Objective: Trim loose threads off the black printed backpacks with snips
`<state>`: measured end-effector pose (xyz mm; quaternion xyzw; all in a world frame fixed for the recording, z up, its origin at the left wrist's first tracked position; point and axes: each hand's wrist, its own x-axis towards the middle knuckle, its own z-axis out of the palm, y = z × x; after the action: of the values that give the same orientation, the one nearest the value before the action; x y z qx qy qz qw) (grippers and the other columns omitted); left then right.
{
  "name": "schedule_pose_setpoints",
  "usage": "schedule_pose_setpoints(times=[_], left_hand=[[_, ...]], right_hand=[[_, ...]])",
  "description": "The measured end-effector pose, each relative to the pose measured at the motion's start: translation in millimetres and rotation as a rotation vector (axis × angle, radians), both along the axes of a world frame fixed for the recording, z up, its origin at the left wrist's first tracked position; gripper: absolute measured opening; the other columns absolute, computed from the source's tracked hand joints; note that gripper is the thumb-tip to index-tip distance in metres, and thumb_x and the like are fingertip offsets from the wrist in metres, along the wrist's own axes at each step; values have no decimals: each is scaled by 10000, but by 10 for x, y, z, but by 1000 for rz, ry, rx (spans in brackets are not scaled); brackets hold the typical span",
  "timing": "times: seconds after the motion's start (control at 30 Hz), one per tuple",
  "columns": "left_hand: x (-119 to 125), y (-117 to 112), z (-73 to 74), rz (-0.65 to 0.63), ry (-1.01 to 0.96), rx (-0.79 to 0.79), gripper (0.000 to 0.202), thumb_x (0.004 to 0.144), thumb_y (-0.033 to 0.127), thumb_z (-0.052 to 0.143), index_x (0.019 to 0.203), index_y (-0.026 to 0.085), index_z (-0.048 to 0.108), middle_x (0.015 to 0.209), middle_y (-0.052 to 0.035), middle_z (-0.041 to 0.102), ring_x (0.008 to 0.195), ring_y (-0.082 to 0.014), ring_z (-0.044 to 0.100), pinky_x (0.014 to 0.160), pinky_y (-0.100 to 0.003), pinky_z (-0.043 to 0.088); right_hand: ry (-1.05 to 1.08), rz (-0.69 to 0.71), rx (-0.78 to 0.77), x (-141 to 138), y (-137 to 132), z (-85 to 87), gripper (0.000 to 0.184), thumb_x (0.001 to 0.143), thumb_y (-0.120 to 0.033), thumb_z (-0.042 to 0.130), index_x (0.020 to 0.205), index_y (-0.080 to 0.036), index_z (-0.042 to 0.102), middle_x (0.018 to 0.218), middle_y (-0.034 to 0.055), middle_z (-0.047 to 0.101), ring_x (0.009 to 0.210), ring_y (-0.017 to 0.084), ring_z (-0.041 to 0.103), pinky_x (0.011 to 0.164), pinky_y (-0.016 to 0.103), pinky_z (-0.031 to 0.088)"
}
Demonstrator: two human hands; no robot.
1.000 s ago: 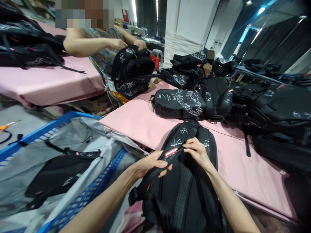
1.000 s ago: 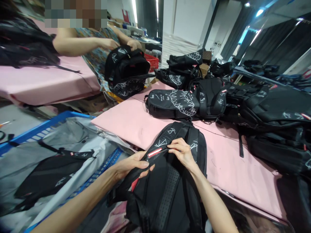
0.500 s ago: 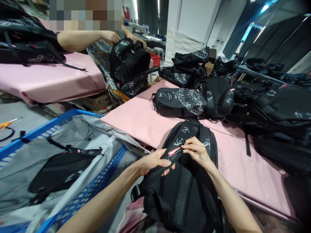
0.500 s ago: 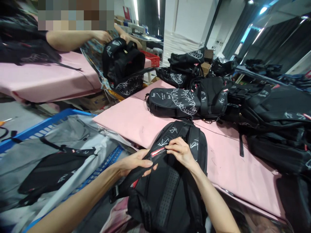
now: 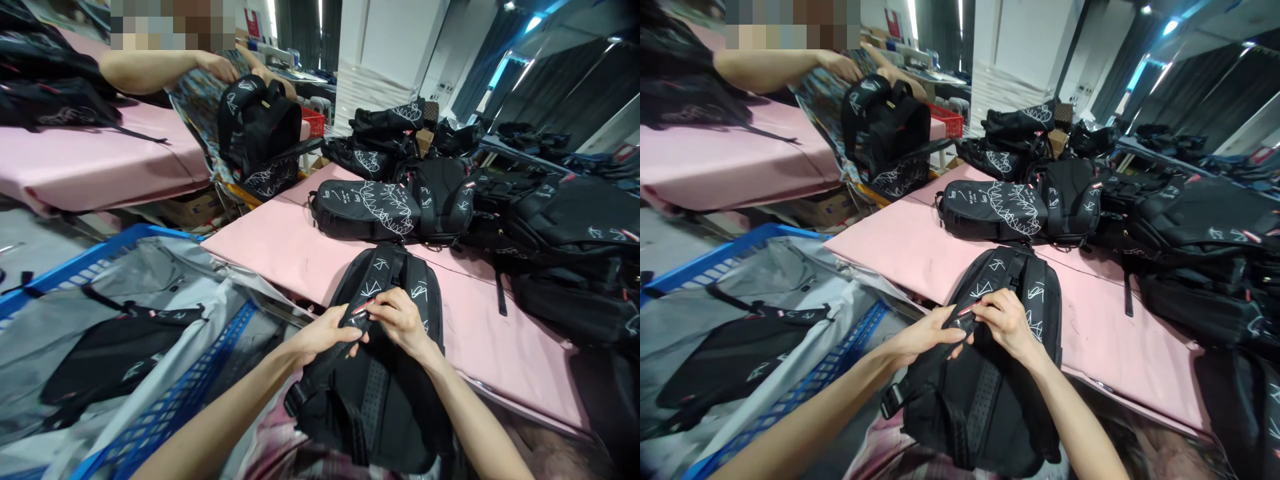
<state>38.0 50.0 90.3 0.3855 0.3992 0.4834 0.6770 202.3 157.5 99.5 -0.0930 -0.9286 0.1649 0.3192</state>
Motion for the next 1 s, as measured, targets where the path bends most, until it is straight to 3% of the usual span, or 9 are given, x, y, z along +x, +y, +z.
schedule_pose_setpoints(times=[0.1, 0.2, 0.27, 0.37, 0.43, 0.63, 1.0], left_hand=[[136, -14, -54, 46, -18, 7, 327, 703, 259, 674, 975, 143, 534, 832, -52, 638, 580, -118, 570, 561, -243, 435], [271, -44, -91, 51, -96, 6, 440, 664, 237, 711, 1058, 149, 537, 841, -44, 637, 670, -139, 583, 644, -262, 440], [350, -62, -118, 63, -156, 6, 523, 632, 212, 734, 1114, 161, 537, 932, -51, 636, 816, -170, 586, 750, -283, 434], [452, -69, -157, 112, -208, 38, 613, 623, 161, 727, 1197, 203, 515, 1175, -49, 573, 1095, -211, 492, 954, -316, 342], [516, -62, -171, 130, -215, 55, 620, 634, 136, 707, 1215, 214, 506, 1228, -42, 547, 1174, -219, 435, 1012, -326, 287], [664, -51, -149, 200, -249, 22, 548, 636, 102, 672, 1156, 206, 538, 1109, -28, 602, 1099, -214, 486, 987, -338, 318], [684, -60, -94, 232, -243, 33, 551, 626, 86, 653, 1153, 193, 537, 1081, -27, 608, 1075, -208, 492, 956, -318, 338]], right_hand=[[99, -102, -141, 83, -124, -18, 162, 853, -204, 543, 939, -248, 673, 877, 41, 645, 816, 165, 569, 723, 324, 460], [349, -438, -378, 223, -262, -65, 157, 852, -248, 538, 963, -217, 646, 947, 58, 634, 873, 180, 588, 731, 319, 490], [376, -567, -408, 330, -366, -132, 171, 846, -250, 543, 983, -207, 637, 961, 65, 646, 873, 189, 603, 738, 328, 500], [269, -583, -250, 464, -526, -258, 182, 830, -207, 565, 991, -209, 648, 909, 70, 671, 826, 193, 619, 738, 347, 505], [246, -590, -121, 515, -615, -317, 207, 826, -166, 563, 1012, -209, 643, 888, 73, 675, 814, 194, 621, 732, 353, 507], [171, -613, 45, 543, -741, -317, 239, 828, -134, 545, 1040, -206, 627, 879, 74, 676, 792, 191, 627, 721, 350, 507], [168, -645, 103, 591, -749, -295, 243, 828, -121, 544, 1045, -201, 617, 872, 76, 669, 784, 190, 616, 698, 339, 503]])
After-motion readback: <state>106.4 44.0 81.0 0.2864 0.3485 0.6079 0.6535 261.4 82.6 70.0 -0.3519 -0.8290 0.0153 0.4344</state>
